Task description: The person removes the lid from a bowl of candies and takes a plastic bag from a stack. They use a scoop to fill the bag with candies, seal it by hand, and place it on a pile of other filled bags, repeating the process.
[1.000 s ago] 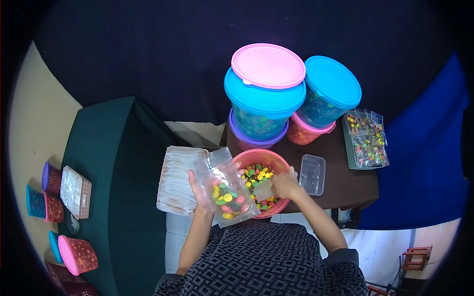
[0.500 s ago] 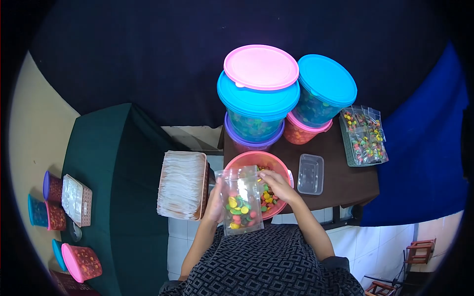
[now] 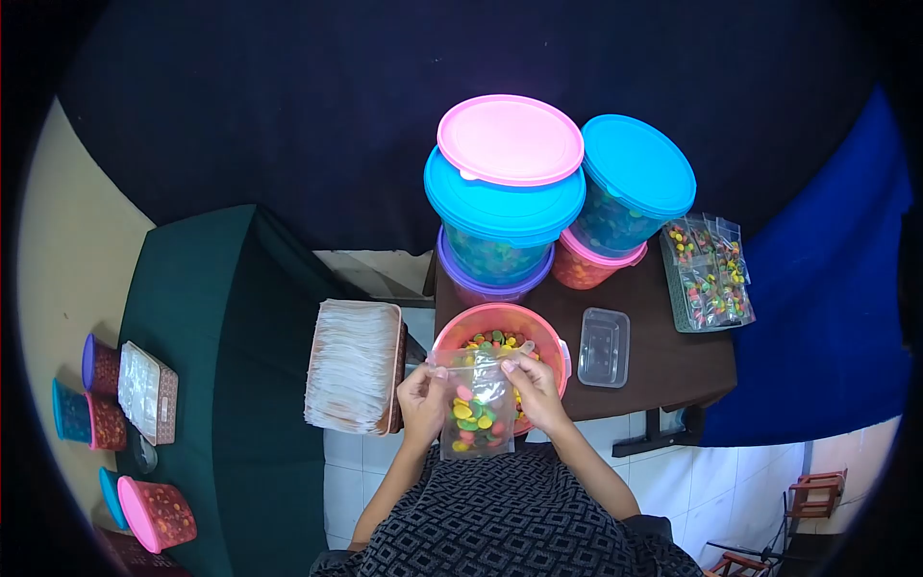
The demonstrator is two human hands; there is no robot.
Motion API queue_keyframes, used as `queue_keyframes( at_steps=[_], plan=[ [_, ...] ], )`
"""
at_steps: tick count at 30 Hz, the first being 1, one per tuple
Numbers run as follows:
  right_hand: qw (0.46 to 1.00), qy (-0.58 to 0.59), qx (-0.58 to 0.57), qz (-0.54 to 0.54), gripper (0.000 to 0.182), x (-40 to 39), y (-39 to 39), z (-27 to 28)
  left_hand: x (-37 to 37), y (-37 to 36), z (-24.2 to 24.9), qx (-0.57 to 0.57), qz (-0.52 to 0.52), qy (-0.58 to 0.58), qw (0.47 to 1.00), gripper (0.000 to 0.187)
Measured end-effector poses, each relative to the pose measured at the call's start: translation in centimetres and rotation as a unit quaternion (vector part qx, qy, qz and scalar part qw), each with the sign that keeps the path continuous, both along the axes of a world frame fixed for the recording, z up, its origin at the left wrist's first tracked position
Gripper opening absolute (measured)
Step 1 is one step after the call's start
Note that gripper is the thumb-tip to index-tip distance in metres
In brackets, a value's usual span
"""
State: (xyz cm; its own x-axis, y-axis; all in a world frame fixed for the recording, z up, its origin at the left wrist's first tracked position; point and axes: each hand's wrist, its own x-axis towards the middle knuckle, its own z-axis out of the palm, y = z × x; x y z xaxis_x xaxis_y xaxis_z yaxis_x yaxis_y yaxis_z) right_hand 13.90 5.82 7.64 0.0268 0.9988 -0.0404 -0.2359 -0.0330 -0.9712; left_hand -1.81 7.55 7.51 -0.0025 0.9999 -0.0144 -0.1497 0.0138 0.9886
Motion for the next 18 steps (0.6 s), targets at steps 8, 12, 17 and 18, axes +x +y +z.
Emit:
queue_keyframes(
  at_steps=[8,12,17,18],
  plan=[
    [0.997,-0.032,0.044,-0.047,0.023,-1.2,-0.6,1.4,-0.1,0.0,0.2,0.054,0.036,-0.031,0.997,0.014],
    [0.998,0.016,0.025,-0.051,0.017,-1.6,-0.7,0.3,-0.7,0.1,0.1,0.093,-0.011,0.034,0.995,0.012],
    [0.998,-0.016,0.011,-0.051,0.014,-1.9,-0.7,0.5,-1.3,0.3,-0.2,0.110,-0.026,0.088,0.990,0.014],
    [0.998,-0.023,0.007,-0.059,0.013,-2.1,-0.7,0.4,-1.3,0.3,-0.1,0.105,-0.024,0.082,0.991,0.015]
  ],
)
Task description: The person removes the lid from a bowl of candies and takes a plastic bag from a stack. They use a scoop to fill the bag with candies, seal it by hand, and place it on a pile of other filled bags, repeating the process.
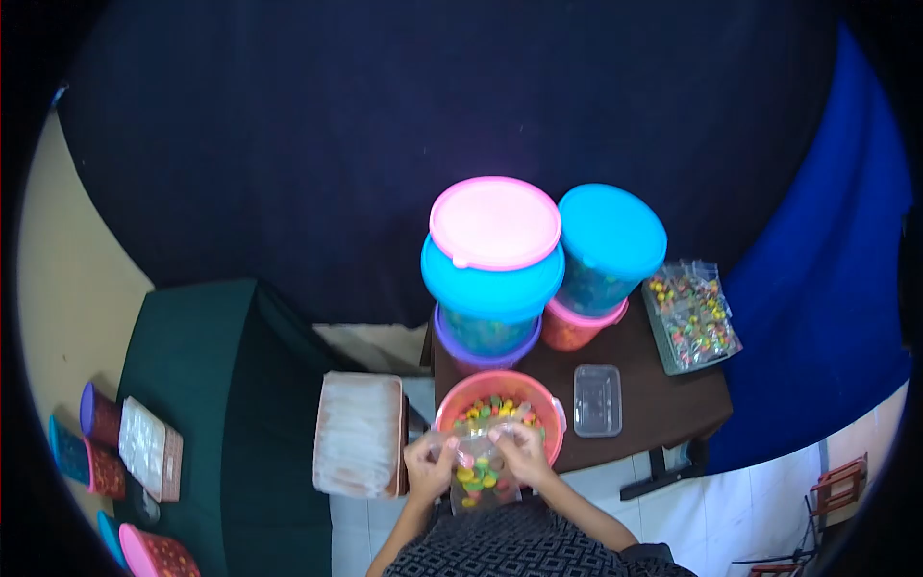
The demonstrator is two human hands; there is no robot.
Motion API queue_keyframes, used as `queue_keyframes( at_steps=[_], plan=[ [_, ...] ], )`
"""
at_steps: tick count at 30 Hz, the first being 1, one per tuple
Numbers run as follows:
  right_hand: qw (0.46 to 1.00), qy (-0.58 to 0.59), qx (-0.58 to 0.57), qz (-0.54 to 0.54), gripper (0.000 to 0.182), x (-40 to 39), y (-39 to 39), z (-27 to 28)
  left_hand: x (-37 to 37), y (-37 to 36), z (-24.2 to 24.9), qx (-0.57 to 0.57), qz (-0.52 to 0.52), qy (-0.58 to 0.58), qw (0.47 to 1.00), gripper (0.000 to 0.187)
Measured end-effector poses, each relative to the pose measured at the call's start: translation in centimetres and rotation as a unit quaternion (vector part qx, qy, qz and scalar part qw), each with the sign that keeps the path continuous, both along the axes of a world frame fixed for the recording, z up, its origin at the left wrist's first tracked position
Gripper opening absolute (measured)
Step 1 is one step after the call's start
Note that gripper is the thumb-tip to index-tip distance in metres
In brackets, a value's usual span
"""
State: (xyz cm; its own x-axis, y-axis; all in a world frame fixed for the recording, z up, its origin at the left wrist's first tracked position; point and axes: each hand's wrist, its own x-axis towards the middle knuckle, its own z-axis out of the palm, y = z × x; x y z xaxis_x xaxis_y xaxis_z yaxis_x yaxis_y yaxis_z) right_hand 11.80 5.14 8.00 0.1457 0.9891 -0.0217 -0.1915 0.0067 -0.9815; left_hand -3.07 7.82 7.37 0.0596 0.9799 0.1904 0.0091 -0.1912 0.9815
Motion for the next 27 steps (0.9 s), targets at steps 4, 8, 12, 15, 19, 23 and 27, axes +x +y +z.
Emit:
queue_keyframes(
  at_steps=[4,8,12,15,19,23,27],
  plan=[
    [0.999,0.000,0.022,-0.025,0.011,-0.7,0.6,-1.1,-0.3,-0.1,-0.1,-0.078,-0.021,-0.048,0.996,0.016],
    [1.000,-0.010,0.019,-0.020,0.013,-1.9,0.7,-1.7,-1.3,0.5,-0.2,-0.111,-0.045,-0.059,0.991,0.012],
    [0.997,0.052,-0.061,0.000,0.013,-3.3,-0.1,0.3,-2.1,1.3,0.0,-0.113,-0.066,-0.069,0.989,0.011],
    [0.997,0.035,0.060,-0.042,0.010,-4.8,0.0,-1.9,-2.4,1.2,0.3,-0.120,-0.107,-0.055,0.985,0.011],
    [0.995,-0.029,0.040,-0.082,0.012,-4.3,-1.4,-1.5,-1.7,1.6,0.1,-0.065,-0.155,-0.053,0.984,0.009],
    [0.989,-0.044,0.058,-0.131,0.014,-3.6,-3.4,0.1,-0.3,1.5,0.8,-0.028,-0.265,-0.012,0.964,0.009],
    [0.989,-0.006,0.092,-0.117,0.014,-2.1,-5.2,0.9,1.3,0.9,1.5,0.027,-0.284,0.037,0.958,0.008]
  ],
)
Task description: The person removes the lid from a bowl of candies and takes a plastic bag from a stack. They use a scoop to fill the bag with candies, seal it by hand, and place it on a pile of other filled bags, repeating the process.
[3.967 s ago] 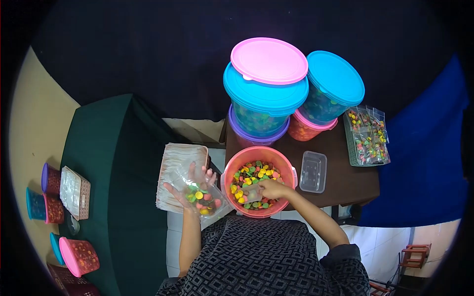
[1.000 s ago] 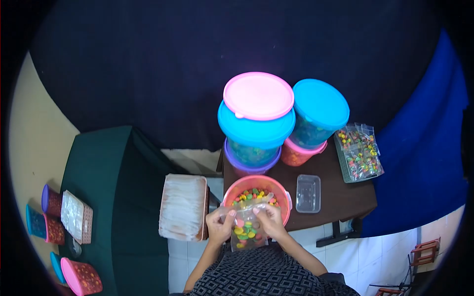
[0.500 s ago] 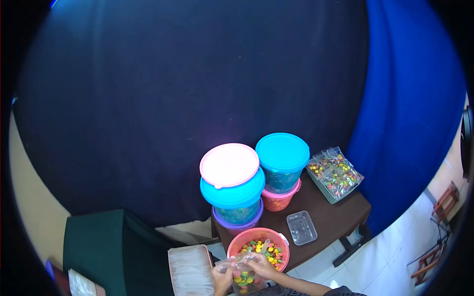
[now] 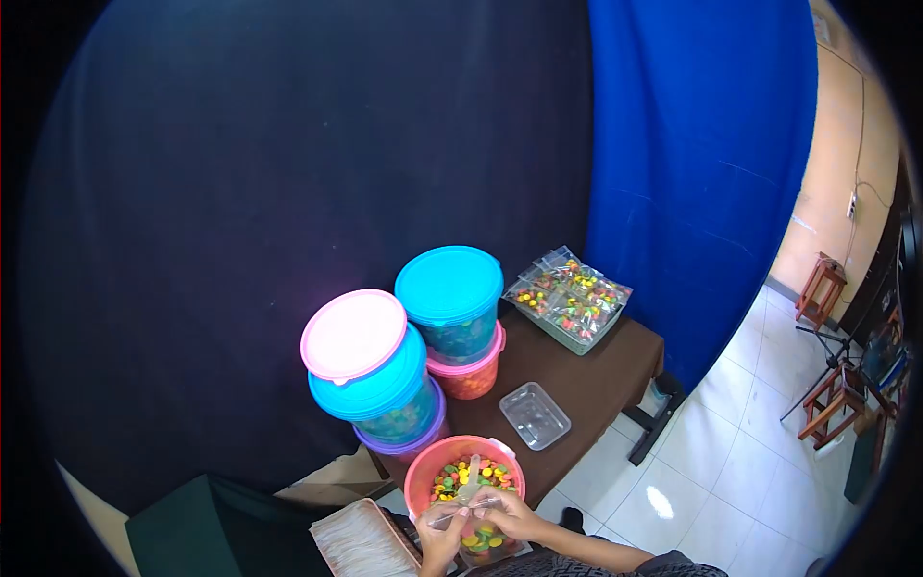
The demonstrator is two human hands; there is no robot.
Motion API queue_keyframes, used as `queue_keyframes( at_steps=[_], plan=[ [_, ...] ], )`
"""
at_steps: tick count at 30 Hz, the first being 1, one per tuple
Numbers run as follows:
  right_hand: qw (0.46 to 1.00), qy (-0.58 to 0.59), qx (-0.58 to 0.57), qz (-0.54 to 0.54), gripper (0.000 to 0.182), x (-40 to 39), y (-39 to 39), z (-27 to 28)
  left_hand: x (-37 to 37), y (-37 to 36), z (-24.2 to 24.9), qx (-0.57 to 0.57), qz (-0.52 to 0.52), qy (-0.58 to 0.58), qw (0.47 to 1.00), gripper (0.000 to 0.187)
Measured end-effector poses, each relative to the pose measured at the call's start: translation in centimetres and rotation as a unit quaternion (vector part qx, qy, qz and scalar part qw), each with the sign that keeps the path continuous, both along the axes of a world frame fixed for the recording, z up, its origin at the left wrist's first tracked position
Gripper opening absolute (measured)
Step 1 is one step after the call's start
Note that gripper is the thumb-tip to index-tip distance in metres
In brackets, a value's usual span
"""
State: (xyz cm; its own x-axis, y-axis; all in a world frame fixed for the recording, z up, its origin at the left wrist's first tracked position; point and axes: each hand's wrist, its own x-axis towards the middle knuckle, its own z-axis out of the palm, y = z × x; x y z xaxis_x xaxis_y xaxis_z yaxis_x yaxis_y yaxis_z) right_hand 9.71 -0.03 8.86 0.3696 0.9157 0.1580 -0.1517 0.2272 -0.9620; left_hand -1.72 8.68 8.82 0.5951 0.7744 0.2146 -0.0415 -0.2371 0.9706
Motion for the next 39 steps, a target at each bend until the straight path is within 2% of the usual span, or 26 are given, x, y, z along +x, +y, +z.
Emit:
queue_keyframes(
  at_steps=[4,6,10,12,15,18,19,24,26,28,30,31,36,38,39],
  plan=[
    [1.000,0.002,-0.011,-0.028,0.013,1.6,-1.9,0.0,2.4,-1.6,0.7,0.016,-0.005,0.012,1.000,0.008],
    [0.999,-0.003,-0.002,-0.041,0.012,3.3,-3.1,-0.3,4.2,-2.8,0.0,-0.048,-0.007,-0.010,0.999,0.008],
    [0.999,0.044,0.004,-0.017,0.013,8.2,-7.5,1.0,9.2,-6.5,-0.3,-0.077,-0.055,-0.038,0.995,0.009],
    [0.998,-0.017,0.005,-0.059,0.013,10.9,-9.8,0.7,12.0,-8.7,0.4,-0.090,-0.066,-0.049,0.993,0.010],
    [0.992,-0.035,-0.023,-0.117,0.015,14.3,-12.9,0.7,15.9,-11.4,0.7,-0.065,-0.130,-0.035,0.989,0.012],
    [0.989,-0.042,-0.045,-0.131,0.017,17.6,-15.6,0.0,19.4,-13.9,0.5,-0.096,-0.139,-0.020,0.985,0.011],
    [0.988,-0.051,-0.044,-0.142,0.015,18.5,-16.5,0.2,20.7,-14.5,0.6,-0.031,-0.149,-0.044,0.987,0.010],
    [0.965,-0.127,-0.030,-0.226,0.010,22.4,-19.8,0.4,25.6,-17.3,0.7,-0.080,-0.184,-0.028,0.979,0.009],
    [0.948,-0.134,-0.096,-0.271,0.008,23.3,-20.7,0.5,27.2,-17.7,-0.2,-0.076,-0.201,-0.044,0.976,0.009],
    [0.947,-0.107,-0.080,-0.292,0.008,24.4,-21.1,0.0,28.6,-17.4,0.0,-0.041,-0.210,-0.026,0.976,0.010],
    [0.945,0.003,-0.065,-0.320,0.008,25.3,-21.3,0.2,29.8,-16.8,0.9,-0.070,-0.229,0.014,0.971,0.011],
    [0.944,0.044,-0.059,-0.323,0.009,26.0,-21.6,0.3,30.7,-16.3,0.9,-0.018,-0.239,0.003,0.971,0.011],
    [0.937,0.064,-0.051,-0.338,0.005,30.8,-21.6,0.6,35.0,-14.4,0.5,-0.031,-0.280,-0.019,0.959,0.008],
    [0.933,0.124,-0.022,-0.336,0.003,32.9,-21.4,0.7,37.0,-13.4,1.3,-0.110,-0.297,-0.028,0.948,0.009],
    [0.934,0.117,-0.021,-0.336,0.003,34.2,-21.2,0.4,37.9,-12.6,1.0,-0.100,-0.310,-0.028,0.945,0.010]
  ],
)
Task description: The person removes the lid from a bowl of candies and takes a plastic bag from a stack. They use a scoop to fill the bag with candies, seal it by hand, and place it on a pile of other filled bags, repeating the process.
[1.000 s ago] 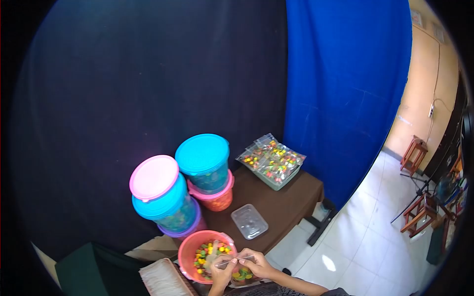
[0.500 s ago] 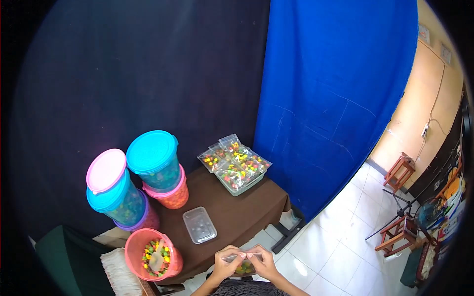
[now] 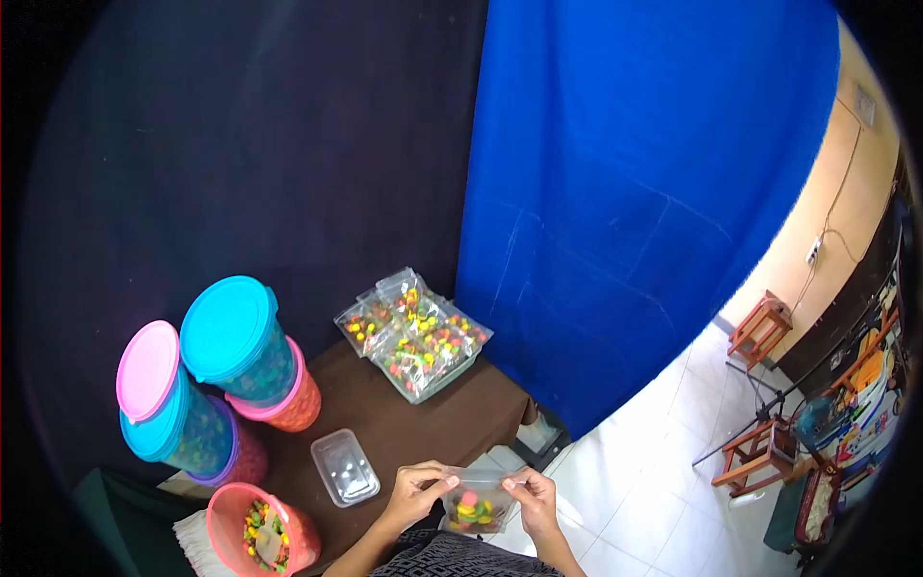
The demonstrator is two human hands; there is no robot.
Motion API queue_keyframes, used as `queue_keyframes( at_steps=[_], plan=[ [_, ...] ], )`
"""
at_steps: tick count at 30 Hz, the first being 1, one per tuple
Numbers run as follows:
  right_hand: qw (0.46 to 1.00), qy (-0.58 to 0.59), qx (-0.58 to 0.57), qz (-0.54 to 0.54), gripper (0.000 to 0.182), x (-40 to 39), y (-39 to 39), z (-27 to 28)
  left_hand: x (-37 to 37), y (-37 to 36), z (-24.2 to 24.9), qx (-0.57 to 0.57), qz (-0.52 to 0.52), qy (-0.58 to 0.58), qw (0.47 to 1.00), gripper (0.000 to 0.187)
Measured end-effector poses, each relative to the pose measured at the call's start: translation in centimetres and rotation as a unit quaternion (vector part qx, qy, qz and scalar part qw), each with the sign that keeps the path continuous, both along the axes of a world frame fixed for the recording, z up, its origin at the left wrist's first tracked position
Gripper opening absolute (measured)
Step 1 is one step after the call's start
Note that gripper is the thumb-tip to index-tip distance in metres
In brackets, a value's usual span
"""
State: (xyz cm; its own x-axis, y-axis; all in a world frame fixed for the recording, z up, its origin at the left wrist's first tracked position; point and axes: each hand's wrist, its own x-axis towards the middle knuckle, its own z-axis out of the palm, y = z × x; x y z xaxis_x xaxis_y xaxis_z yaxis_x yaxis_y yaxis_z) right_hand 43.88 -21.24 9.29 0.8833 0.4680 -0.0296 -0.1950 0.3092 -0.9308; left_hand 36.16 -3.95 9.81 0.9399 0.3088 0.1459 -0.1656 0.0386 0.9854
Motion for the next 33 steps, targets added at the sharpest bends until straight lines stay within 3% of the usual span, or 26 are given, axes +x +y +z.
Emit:
queue_keyframes(
  at_steps=[5,12,13,14,16,17,19,20,23,25,29,31,33],
  plan=[
    [0.995,0.022,0.032,0.088,0.006,5.7,2.3,0.1,4.1,2.8,0.5,0.012,0.015,0.005,1.000,0.010],
    [0.989,0.120,0.084,0.027,0.009,9.9,5.1,-1.8,9.6,4.2,-1.8,-0.077,0.025,-0.039,0.996,0.013],
    [0.980,0.157,0.122,0.012,0.009,10.4,5.4,-1.9,9.9,4.6,-2.1,-0.130,-0.022,0.008,0.991,0.027],
    [0.972,0.187,0.144,0.008,0.010,11.0,5.7,-1.9,10.0,4.9,-2.2,-0.128,-0.018,0.012,0.991,0.027],
    [0.971,0.198,0.135,0.013,0.006,12.3,6.4,-1.6,10.1,5.3,-2.9,-0.061,-0.137,0.058,0.987,0.056],
    [0.972,0.197,0.126,0.025,0.006,13.0,6.8,-2.0,10.1,5.2,-4.5,-0.057,-0.145,0.068,0.985,0.057],
    [0.970,0.215,0.101,0.048,0.007,14.3,8.2,-2.3,9.8,5.5,-3.4,-0.099,-0.127,0.228,0.960,0.048],
    [0.968,0.227,0.079,0.068,0.007,15.1,9.0,-2.5,9.9,5.8,-3.5,-0.105,-0.118,0.228,0.961,0.048],
    [0.979,0.149,-0.027,0.136,0.015,17.5,12.4,-2.8,10.0,6.7,-5.9,-0.052,0.073,0.110,0.990,0.036],
    [0.966,0.082,-0.072,0.233,0.020,20.0,14.6,-3.2,10.3,7.6,-4.7,-0.179,0.209,0.109,0.955,0.031],
    [0.959,0.043,-0.105,0.260,0.018,24.0,18.2,-4.9,11.1,11.4,-10.1,-0.193,0.462,0.053,0.864,0.025],
    [0.956,0.028,-0.119,0.268,0.017,25.6,19.3,-5.5,12.5,12.6,-10.7,-0.231,0.497,0.093,0.832,0.024],
    [0.950,0.029,-0.120,0.287,0.015,26.7,20.0,-5.6,14.2,13.6,-12.7,-0.198,0.517,0.101,0.826,0.023]
  ],
)
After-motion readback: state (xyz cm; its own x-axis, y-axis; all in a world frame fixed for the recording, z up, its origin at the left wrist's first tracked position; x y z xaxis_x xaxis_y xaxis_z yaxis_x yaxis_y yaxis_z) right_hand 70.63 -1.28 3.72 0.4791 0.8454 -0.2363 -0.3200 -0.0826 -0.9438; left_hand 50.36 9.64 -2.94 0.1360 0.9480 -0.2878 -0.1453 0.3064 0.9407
